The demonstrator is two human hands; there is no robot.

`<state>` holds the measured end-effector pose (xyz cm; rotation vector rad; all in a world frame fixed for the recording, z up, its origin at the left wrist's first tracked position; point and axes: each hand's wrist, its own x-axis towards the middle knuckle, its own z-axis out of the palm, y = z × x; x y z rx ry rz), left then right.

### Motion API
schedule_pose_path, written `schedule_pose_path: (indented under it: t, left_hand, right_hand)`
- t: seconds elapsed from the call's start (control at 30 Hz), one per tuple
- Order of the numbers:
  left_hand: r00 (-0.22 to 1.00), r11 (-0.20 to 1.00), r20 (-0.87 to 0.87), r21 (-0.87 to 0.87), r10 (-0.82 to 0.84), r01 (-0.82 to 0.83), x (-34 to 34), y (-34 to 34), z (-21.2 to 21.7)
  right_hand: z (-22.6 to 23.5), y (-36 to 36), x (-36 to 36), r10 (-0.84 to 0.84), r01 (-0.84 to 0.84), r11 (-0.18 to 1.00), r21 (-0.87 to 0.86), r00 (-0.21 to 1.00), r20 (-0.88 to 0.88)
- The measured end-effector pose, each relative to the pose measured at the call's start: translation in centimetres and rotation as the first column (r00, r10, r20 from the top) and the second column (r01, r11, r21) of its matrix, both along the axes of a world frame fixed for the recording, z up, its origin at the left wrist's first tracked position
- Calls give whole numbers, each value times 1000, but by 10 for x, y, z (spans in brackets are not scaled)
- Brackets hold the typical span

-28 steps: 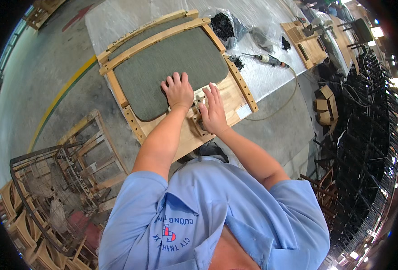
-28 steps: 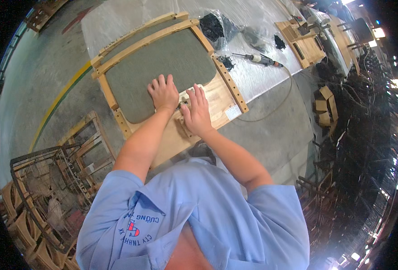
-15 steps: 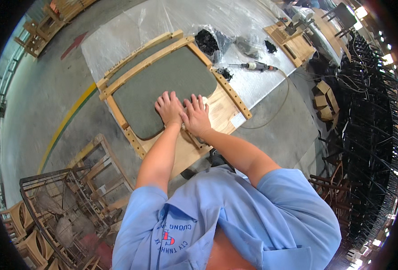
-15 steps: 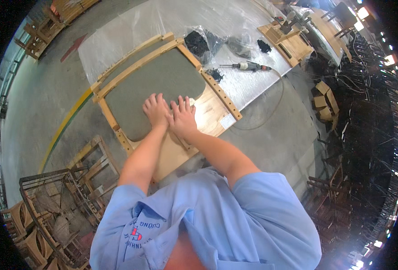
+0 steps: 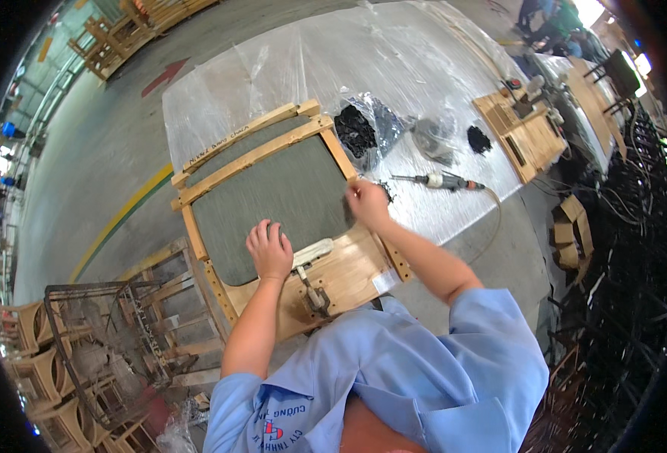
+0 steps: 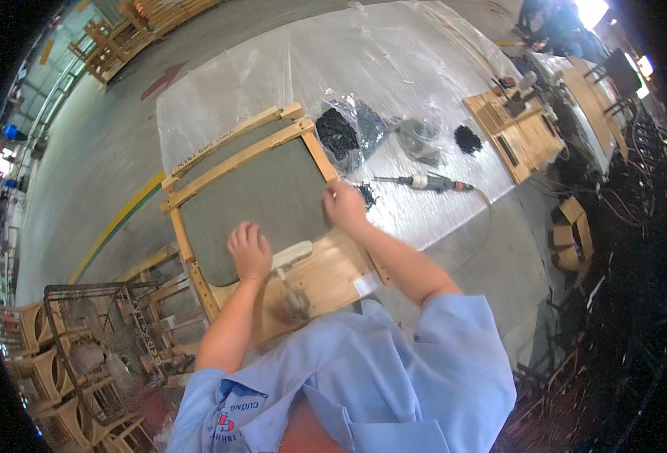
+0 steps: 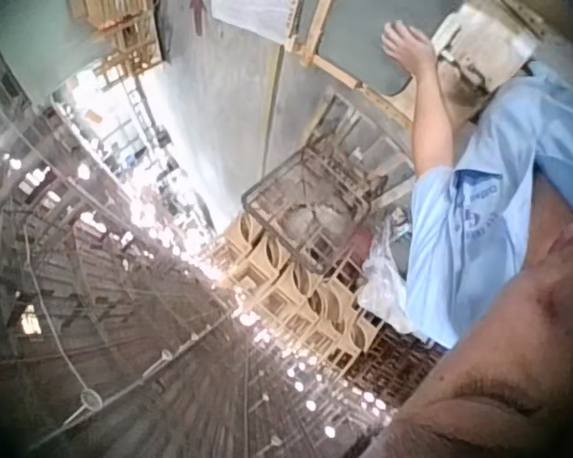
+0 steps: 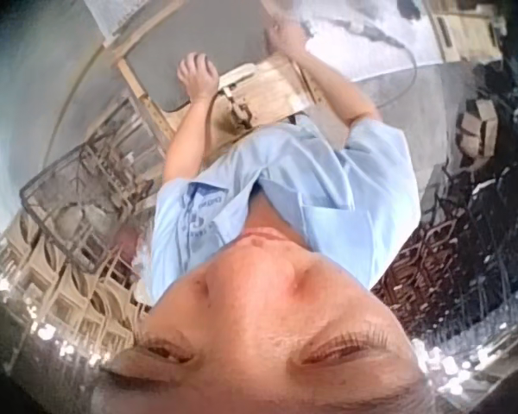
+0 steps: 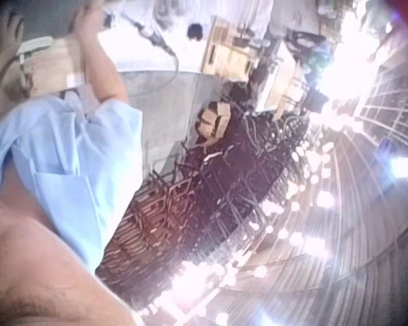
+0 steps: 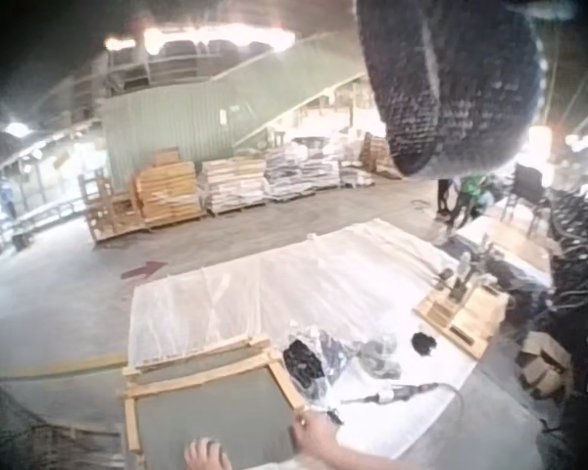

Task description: The person assembles a wooden chair by attaching a fabric seat cushion to the frame using a pneumatic drill and screws. They then attach the backrest, apply glue to the joints, and place the completed chair on a table.

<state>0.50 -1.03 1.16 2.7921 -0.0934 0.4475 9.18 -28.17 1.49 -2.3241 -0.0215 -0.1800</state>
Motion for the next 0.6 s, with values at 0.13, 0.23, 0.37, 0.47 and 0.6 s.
schedule_pose_path:
  t: [0.13,0.23,0.37,0.47,0.6]
  left_hand:
    - [1000,1000,-15,-9,20,-20,7,1,2]
    - [999,999,-25,-31,39,-40,3,-5,3]
    - [997,1000,77,-4,31,-31,1,1,-7]
    - [997,995,35,-74,70,-67,-4,-9,6]
    - [994,992,38,-82,104,-100,-13,-10,10]
  right_hand:
    - [-2,-45,139,138,-151,943,-297,988,-67]
    - [-22,-52,200,224,-293,801,-521,955,-193]
    - [-29,-61,216,350,-490,711,-505,869,-351]
    - [-45,-85,204,409,-474,775,-417,880,-241]
    - [-57,-103,207,542,-546,765,-342,832,-115]
